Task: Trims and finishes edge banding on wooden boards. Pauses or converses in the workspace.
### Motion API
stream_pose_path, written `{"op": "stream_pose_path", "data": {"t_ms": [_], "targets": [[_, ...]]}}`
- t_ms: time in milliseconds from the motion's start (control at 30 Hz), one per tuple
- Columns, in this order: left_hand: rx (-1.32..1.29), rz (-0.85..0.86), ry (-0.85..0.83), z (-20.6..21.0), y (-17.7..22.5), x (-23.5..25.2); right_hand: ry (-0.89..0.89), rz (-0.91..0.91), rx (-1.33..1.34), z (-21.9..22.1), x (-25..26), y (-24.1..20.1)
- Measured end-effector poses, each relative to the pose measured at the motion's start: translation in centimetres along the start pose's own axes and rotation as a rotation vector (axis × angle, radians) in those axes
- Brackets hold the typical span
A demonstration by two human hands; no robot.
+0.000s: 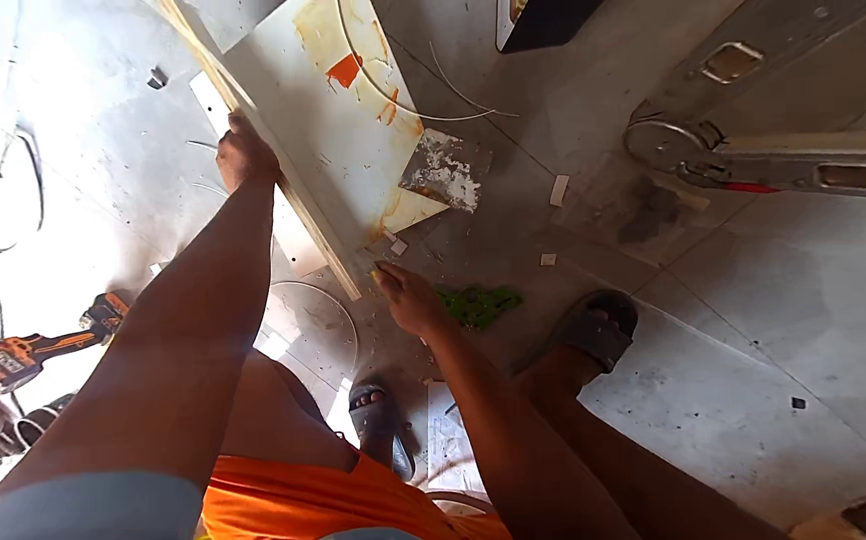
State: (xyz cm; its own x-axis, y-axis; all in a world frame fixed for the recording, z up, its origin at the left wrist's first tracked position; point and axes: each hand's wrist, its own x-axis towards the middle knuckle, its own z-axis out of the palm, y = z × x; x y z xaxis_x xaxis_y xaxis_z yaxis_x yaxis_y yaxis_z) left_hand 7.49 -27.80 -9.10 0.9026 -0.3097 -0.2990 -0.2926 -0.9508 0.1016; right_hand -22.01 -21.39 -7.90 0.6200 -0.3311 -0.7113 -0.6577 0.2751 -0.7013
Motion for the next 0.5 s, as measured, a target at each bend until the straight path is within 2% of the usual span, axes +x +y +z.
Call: {"op": "stream_pose_path", "data": {"t_ms": [67,100,167,200,300,500], "targets": [[-0.063,0.011,-0.039,-0.5,-0.1,1.9,0.061,-0.032,-0.006,-0.8,-0.1,-0.6],[-0.211,-0.033,-0.04,-0.6,-0.2,2.3,0.093,-0.063,-0.011,-1.2,0.3,-1.1],[-0.431,-0.09,-0.072,-0.5,-0.1,1.6,0.1,-0.117,-0.04,-2.4,1.9,-2.5],[-0.455,-0.083,-0.081,0.0,-0.9,0.1,0.083,-0.14,-0.05,-2.4,2.8,-3.1],[-0.319,-0.011,-0.056,1.7,-2.6,-4.0,0.044,-0.187,-0.065,-0.9,5.9,-4.7],[-0.238,-0.044,0.01,2.0,-1.5,-4.9,0.016,-0.135,-0.085,1.0,9.6,-6.9]]}}
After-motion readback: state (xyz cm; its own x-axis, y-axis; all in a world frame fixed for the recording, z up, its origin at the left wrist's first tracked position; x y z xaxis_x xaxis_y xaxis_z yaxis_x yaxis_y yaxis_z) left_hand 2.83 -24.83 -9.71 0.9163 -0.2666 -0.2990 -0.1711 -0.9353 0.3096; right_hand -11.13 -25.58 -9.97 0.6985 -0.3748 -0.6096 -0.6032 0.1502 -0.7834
